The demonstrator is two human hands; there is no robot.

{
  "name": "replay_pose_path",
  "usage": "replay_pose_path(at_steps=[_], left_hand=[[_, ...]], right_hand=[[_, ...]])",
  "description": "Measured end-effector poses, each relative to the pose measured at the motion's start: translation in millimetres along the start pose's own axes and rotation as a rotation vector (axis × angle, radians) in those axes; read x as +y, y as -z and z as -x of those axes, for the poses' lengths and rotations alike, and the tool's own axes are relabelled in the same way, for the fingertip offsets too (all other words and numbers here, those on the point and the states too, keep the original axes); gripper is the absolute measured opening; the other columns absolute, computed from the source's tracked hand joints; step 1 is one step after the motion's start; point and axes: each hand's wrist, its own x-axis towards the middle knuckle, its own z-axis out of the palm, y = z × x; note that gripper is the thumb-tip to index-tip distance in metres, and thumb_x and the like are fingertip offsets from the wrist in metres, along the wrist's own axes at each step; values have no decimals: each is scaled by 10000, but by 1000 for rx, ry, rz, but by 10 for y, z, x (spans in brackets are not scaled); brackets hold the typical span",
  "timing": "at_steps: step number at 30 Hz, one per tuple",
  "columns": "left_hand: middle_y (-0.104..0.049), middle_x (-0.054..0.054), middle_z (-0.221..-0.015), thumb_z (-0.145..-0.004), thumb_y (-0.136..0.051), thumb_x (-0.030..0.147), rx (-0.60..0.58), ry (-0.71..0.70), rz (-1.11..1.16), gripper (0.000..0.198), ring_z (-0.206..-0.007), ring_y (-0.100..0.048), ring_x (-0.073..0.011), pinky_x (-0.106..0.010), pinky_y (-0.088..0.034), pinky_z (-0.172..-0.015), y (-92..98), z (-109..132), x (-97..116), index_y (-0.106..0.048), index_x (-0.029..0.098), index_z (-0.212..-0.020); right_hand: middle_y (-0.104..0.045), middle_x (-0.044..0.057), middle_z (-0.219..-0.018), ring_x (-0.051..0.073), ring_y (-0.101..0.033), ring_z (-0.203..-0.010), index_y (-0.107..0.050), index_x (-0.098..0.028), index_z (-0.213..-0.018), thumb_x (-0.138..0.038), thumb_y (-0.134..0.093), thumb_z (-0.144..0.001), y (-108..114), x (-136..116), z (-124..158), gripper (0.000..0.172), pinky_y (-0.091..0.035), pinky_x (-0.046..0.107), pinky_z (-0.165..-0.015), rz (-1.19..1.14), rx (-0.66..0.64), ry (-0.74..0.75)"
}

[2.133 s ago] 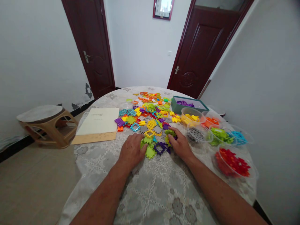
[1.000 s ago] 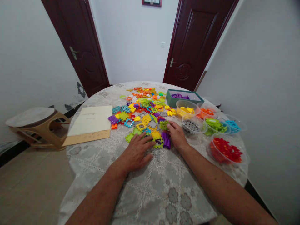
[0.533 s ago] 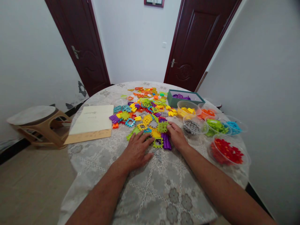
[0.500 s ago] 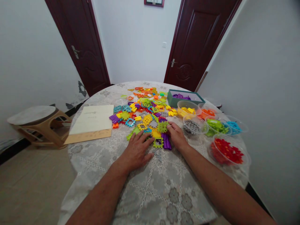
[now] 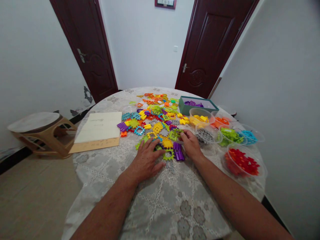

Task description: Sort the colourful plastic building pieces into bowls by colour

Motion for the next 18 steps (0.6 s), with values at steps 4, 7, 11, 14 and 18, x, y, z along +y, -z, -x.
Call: replay_pose_path(at_steps=[4, 7, 11, 14, 18], left_hand=[[-533, -134, -1521, -944, -659, 378, 181, -42, 109, 381, -1483, -401, -340, -604, -286, -1235, -23, -35, -29, -668, 248, -1301], [-639, -139, -1389, -961, -637, 349, 285, 33, 287, 382, -1338, -564, -281, -523, -429, -1159, -13, -78, -28, -633, 219, -1320], [-715, -114, -1249, -941, -649, 349, 233, 245, 631, 464, -1013, -711, -218, -401, -585, -891, 41, -120, 16, -584, 224, -1384], [-753, -64, -984, -921, -644, 356, 173, 345, 732, 323, -825, -701, -192, -336, -572, -755, 79, -134, 39, -676, 205, -1204], [-719, -29, -841, -908, -614, 362, 150, 484, 873, 198, -737, -693, -186, -304, -559, -659, 94, -152, 14, -652, 192, -1003]], right_hand=[[-735, 41, -1003, 195, -671, -820, -704, -202, -1089, -508, -676, -845, 30, -36, -22, 393, -572, 347, -776, -134, 18, -53], [-745, 38, -964, 186, -681, -785, -696, -208, -1093, -497, -750, -807, 22, -153, 31, 410, -589, 351, -752, -217, -14, -60], [-756, 29, -930, 185, -703, -804, -696, -228, -1120, -455, -766, -831, -120, -298, 222, 374, -589, 340, -765, -259, -203, -43], [-763, 34, -1001, 187, -711, -856, -704, -236, -1148, -422, -700, -904, -253, -352, 368, 307, -577, 333, -794, -152, -363, 52], [-746, 53, -1134, 202, -692, -1022, -718, -252, -1174, -352, -558, -1006, -262, -372, 375, 253, -542, 365, -938, 127, -341, 342]])
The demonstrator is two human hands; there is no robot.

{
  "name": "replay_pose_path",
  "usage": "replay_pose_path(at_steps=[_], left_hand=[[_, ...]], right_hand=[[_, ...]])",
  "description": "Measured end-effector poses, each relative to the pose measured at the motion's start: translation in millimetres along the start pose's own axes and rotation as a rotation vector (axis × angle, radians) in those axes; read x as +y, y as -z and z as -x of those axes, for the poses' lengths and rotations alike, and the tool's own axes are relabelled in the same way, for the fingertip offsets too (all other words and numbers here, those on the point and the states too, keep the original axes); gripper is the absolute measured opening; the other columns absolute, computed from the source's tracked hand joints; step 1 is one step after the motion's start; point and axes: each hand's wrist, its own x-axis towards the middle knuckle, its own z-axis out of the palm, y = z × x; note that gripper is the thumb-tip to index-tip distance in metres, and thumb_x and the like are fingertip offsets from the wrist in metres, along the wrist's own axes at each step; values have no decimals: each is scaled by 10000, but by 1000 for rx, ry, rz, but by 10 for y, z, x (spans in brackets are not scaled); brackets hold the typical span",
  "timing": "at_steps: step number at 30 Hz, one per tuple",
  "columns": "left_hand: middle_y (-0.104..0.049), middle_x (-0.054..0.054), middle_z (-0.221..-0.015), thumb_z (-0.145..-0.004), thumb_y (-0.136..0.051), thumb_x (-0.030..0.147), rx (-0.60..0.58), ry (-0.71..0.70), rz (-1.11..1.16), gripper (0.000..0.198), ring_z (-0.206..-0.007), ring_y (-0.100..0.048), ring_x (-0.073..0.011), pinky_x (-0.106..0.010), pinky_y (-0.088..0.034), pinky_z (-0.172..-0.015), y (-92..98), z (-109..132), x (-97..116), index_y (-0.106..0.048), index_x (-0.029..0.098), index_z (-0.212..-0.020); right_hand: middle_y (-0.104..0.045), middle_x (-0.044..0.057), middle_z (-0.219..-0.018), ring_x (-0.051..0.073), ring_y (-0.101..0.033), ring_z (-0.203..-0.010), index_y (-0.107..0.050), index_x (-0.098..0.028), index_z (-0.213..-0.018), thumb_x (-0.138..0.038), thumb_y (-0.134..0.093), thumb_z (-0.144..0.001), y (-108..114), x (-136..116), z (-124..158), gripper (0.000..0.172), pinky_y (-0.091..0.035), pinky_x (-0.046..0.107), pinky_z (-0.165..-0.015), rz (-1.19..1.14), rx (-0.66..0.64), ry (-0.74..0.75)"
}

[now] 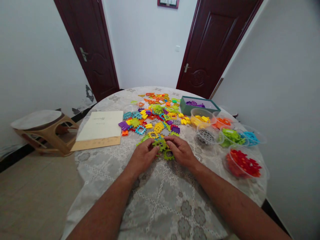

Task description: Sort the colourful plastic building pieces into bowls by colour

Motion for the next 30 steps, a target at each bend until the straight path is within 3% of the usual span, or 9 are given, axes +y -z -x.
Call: replay_pose_path(at_steps=[4, 7, 10, 13, 17, 20, 23, 27, 30], left_hand=[[-728, -41, -836, -893, -625, 351, 16, 133, 157, 231, -763, -728, -209, -268, -533, -559, 26, -32, -9, -630, 180, -1048], [-744, -33, -784, -902, -624, 348, 58, 139, 150, 285, -656, -686, -175, -238, -479, -510, 45, -29, 5, -652, 169, -1122], [-756, -22, -753, -904, -618, 335, 102, 159, 142, 368, -503, -581, -132, -234, -442, -487, 57, -17, 21, -650, 158, -1226], [-759, -28, -753, -904, -615, 328, 109, 165, 145, 432, -465, -547, -125, -241, -435, -476, 59, -12, 21, -631, 139, -1292], [-780, -69, -886, -906, -614, 305, 104, 179, 246, 456, -653, -695, -165, -230, -488, -498, 52, -12, 20, -596, 145, -1333], [-770, -107, -1080, -905, -615, 269, 107, 205, 361, 406, -846, -758, -194, -244, -567, -564, 45, -7, 41, -593, 160, -1295], [-752, -123, -1157, -906, -624, 244, 104, 235, 446, 342, -885, -768, -195, -279, -620, -646, 41, 0, 69, -604, 161, -1237], [-759, -116, -1161, -890, -655, 217, 75, 237, 521, 314, -934, -766, -187, -290, -631, -758, 39, 7, 96, -625, 175, -1200], [-767, -102, -1159, -852, -687, 177, 47, 238, 555, 351, -972, -761, -185, -295, -621, -824, 35, 10, 104, -630, 192, -1198]], right_hand=[[-709, 119, -1248, 264, -616, -1208, -710, -213, -1211, -270, -507, -1001, 175, 181, -66, 298, -438, 458, -1105, 405, 116, 143], [-686, 174, -1290, 313, -588, -1238, -692, -155, -1260, -271, -556, -958, 257, 369, -86, 352, -412, 490, -1112, 643, 43, 28], [-704, 182, -1247, 310, -612, -1186, -694, -143, -1264, -300, -581, -944, 262, 482, -89, 374, -428, 456, -1076, 714, -19, -107], [-721, 145, -1201, 276, -633, -1119, -701, -172, -1247, -286, -591, -922, 236, 493, -98, 362, -450, 397, -1023, 679, -19, -134], [-730, 94, -962, 245, -640, -949, -739, -191, -1018, -309, -537, -943, 227, 411, -109, 246, -471, 347, -897, 632, 23, -150], [-730, 72, -1003, 229, -636, -886, -704, -196, -1195, -356, -543, -941, 252, 316, -108, 341, -476, 346, -853, 511, 165, -168], [-712, 32, -957, 205, -618, -789, -631, -218, -1367, -417, -573, -928, 270, 227, -99, 485, -484, 332, -771, 344, 243, -193], [-644, -12, -774, 178, -590, -660, -603, -201, -1400, -443, -540, -933, 244, 127, -70, 530, -476, 294, -628, 50, 146, -275], [-646, -15, -761, 171, -615, -671, -576, -192, -1425, -396, -564, -913, 204, 47, -46, 551, -504, 294, -657, -92, 49, -288]])
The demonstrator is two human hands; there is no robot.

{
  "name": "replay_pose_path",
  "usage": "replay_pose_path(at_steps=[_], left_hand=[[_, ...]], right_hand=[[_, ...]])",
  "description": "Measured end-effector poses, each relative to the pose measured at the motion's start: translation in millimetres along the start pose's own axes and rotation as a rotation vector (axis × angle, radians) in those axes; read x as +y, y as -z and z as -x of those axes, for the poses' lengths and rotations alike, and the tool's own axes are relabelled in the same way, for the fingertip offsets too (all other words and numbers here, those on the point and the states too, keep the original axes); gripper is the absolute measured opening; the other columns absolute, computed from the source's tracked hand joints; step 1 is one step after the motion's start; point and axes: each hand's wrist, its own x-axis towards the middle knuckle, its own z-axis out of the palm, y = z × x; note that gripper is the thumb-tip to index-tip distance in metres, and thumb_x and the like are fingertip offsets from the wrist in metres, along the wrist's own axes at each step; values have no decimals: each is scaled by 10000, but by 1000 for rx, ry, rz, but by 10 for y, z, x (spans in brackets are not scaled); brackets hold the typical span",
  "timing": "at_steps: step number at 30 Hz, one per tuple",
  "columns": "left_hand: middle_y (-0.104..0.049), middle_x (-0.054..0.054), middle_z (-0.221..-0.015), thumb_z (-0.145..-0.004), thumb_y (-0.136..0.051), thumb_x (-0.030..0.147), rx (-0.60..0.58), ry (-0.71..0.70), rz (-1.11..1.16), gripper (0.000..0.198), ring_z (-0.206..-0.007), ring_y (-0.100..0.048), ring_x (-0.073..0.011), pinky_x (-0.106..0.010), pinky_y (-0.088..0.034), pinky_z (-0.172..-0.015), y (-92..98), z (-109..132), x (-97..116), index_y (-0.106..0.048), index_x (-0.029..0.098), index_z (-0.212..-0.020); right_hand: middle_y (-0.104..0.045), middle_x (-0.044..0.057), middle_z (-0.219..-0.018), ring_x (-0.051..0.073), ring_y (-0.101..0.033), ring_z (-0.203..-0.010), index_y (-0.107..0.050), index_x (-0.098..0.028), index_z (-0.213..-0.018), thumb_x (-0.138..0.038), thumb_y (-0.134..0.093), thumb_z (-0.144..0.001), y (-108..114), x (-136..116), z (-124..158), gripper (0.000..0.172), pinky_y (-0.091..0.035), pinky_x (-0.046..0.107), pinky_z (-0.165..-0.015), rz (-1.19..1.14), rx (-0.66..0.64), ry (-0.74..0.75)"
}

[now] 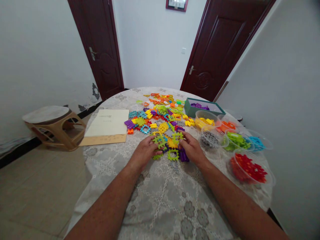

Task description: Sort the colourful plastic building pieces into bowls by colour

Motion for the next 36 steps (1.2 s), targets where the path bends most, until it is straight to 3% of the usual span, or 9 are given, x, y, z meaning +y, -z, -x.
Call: replay_pose_path(at_steps=[5, 12, 16, 18, 20, 23, 26, 32, 36], left_hand=[[-757, -111, -1215, -816, -662, 96, -38, -11, 11, 442, -1030, -751, -197, -333, -605, -893, 8, -4, -35, -608, 198, -1242], [-747, -117, -1221, -819, -742, 176, -167, -63, -29, 494, -1045, -739, -222, -400, -600, -925, 4, -8, -95, -600, 210, -1291], [-746, -116, -1199, -826, -718, 153, -72, -71, -62, 488, -990, -745, -221, -376, -625, -846, 4, -19, -81, -605, 211, -1296], [-745, -115, -1182, -833, -683, 122, 20, -76, -58, 484, -967, -750, -212, -345, -632, -809, 24, -38, -68, -598, 209, -1301], [-746, -117, -1152, -835, -652, 96, 96, -80, -26, 499, -945, -756, -203, -319, -634, -788, 50, -60, -58, -580, 197, -1318], [-747, -130, -1123, -827, -621, 67, 133, -56, 47, 547, -936, -766, -206, -305, -637, -771, 70, -81, -47, -544, 171, -1358], [-744, -138, -1163, -815, -607, 48, 114, -28, 84, 576, -944, -770, -215, -316, -642, -779, 61, -78, -39, -534, 176, -1372], [-744, -133, -1150, -814, -587, 26, 105, 24, 101, 577, -922, -776, -207, -329, -643, -811, 41, -50, -30, -506, 178, -1364], [-741, -127, -1161, -823, -596, 42, 86, 25, 52, 540, -959, -774, -214, -345, -642, -849, 37, -47, -24, -518, 194, -1336]], right_hand=[[-618, -20, -886, 144, -671, -687, -495, -254, -1494, -387, -630, -877, -102, -66, 64, 646, -540, 292, -671, -164, -124, 2], [-619, 51, -1198, 121, -696, -742, -555, -272, -1418, -376, -657, -888, -233, -64, 123, 549, -577, 287, -691, -215, -244, -32], [-617, 90, -1292, 147, -659, -797, -535, -293, -1456, -338, -593, -952, -75, -173, 150, 509, -576, 344, -771, 92, -197, 191], [-631, 107, -1299, 208, -657, -952, -587, -285, -1402, -324, -599, -958, 69, -253, 165, 445, -550, 413, -906, 322, -177, 353], [-665, 114, -1260, 264, -625, -1104, -645, -272, -1310, -321, -632, -950, 191, -315, 187, 364, -491, 468, -1017, 501, -244, 467], [-692, 117, -1213, 298, -593, -1168, -683, -257, -1212, -328, -699, -912, 246, -338, 229, 308, -448, 484, -1050, 697, -406, 498], [-692, 124, -1187, 303, -585, -1153, -704, -243, -1143, -316, -716, -888, 192, -284, 250, 266, -444, 457, -1022, 816, -470, 466], [-716, 110, -1010, 267, -615, -1003, -724, -206, -1030, -214, -569, -939, 188, -143, 178, 179, -452, 401, -923, 809, -454, 480], [-736, 86, -999, 244, -648, -925, -728, -217, -1083, -315, -549, -983, 178, -123, 144, 228, -477, 371, -869, 589, -238, 375]])
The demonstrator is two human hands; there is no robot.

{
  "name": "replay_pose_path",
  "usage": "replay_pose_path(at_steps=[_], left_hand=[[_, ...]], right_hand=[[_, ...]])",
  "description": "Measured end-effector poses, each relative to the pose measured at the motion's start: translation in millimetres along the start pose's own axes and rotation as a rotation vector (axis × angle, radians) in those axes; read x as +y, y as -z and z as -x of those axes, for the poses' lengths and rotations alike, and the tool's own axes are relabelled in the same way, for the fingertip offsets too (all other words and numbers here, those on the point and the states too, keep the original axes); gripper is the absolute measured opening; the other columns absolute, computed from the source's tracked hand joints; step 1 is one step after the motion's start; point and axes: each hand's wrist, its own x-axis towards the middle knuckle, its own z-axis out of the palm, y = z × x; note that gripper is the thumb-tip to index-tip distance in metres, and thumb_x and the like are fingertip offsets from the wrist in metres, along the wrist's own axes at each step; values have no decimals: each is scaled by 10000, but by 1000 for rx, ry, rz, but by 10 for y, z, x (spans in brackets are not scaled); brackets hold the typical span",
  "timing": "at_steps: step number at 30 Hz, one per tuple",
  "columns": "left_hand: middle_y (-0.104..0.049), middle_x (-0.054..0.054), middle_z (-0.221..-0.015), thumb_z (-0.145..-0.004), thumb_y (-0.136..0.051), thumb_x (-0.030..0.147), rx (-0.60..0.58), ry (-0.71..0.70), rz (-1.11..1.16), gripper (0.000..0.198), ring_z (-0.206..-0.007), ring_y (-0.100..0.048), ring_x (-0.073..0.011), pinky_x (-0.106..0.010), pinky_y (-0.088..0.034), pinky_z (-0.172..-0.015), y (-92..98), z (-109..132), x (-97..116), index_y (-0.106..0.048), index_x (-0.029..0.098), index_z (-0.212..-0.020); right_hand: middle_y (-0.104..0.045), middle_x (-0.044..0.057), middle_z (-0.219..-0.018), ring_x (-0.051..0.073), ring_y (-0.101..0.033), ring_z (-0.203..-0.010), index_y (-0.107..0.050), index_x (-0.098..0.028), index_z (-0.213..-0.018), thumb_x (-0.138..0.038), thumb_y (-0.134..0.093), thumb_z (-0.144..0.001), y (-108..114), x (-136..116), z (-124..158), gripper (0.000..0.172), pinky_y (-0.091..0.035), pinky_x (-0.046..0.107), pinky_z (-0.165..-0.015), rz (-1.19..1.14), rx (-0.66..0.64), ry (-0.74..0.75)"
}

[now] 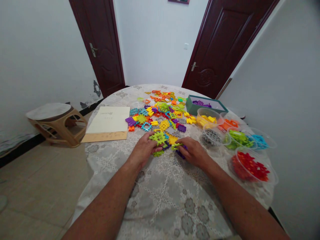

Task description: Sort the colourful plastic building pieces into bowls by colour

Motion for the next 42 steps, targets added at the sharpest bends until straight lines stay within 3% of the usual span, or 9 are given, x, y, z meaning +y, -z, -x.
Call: replay_pose_path(at_steps=[3, 9, 14, 20, 28, 32, 36, 40, 42], left_hand=[[-744, -113, -1155, -831, -614, 75, -68, 1, -92, 528, -980, -769, -213, -354, -640, -877, -27, 26, -3, -539, 203, -1339], [-724, -83, -1214, -830, -721, 233, -208, -40, -255, 574, -1047, -743, -225, -362, -637, -911, -40, 22, -47, -559, 229, -1380], [-725, -81, -1246, -823, -766, 311, -231, -12, -210, 637, -1090, -733, -237, -373, -630, -944, -30, 4, -55, -555, 250, -1421], [-704, -90, -1321, -798, -806, 448, -265, -39, -252, 742, -1143, -714, -278, -426, -612, -984, -28, 33, -44, -537, 238, -1457], [-644, -102, -1427, -788, -812, 508, -328, -163, -357, 783, -1204, -689, -313, -467, -603, -1005, -56, 61, -14, -533, 254, -1475], [-739, -107, -1223, -819, -795, 478, -358, -141, -272, 788, -1097, -740, -306, -478, -630, -942, -76, 84, -5, -476, 246, -1501], [-758, -108, -1111, -850, -771, 470, -344, -163, -286, 675, -1032, -757, -287, -448, -643, -893, -45, 71, 5, -530, 214, -1425], [-756, -130, -1113, -836, -767, 514, -321, -170, -330, 636, -1009, -758, -287, -446, -650, -860, -9, 49, 15, -583, 178, -1344], [-758, -135, -1115, -825, -766, 539, -319, -173, -338, 628, -995, -759, -288, -448, -653, -848, 0, 43, 19, -605, 174, -1310]], right_hand=[[-710, 11, -827, 182, -624, -707, -719, -241, -1145, -423, -591, -975, -72, -94, -10, 280, -483, 302, -695, -271, 101, -195], [-604, -41, -659, 121, -554, -536, -724, -231, -1158, -433, -610, -968, -248, -215, -96, 300, -426, 230, -520, -701, 45, -369], [-611, -27, -704, 105, -542, -565, -703, -229, -1286, -393, -583, -1014, -230, -191, -98, 339, -432, 222, -553, -686, 49, -387], [-675, 26, -994, 120, -593, -736, -749, -237, -1167, -330, -595, -1006, -238, -233, -83, 242, -456, 230, -646, -546, 51, -286], [-575, -59, -678, 92, -521, -568, -657, -195, -977, -289, -712, -887, -88, -316, -125, 140, -391, 201, -532, -817, -46, -443], [-578, -54, -702, 87, -502, -574, -621, -195, -938, -318, -714, -870, 168, -360, -78, 168, -377, 198, -525, -778, 43, -372], [-608, -27, -807, 93, -518, -612, -624, -199, -1037, -347, -677, -884, 693, -317, 68, 219, -429, 210, -553, -604, 257, -355], [-667, 16, -926, 112, -558, -635, -627, -200, -1232, -381, -643, -899, 1437, 106, 279, 380, -456, 232, -563, -249, 444, -374], [-684, 25, -919, 123, -575, -650, -642, -189, -1261, -365, -630, -901, 1782, 437, 383, 401, -467, 240, -587, -39, 447, -405]])
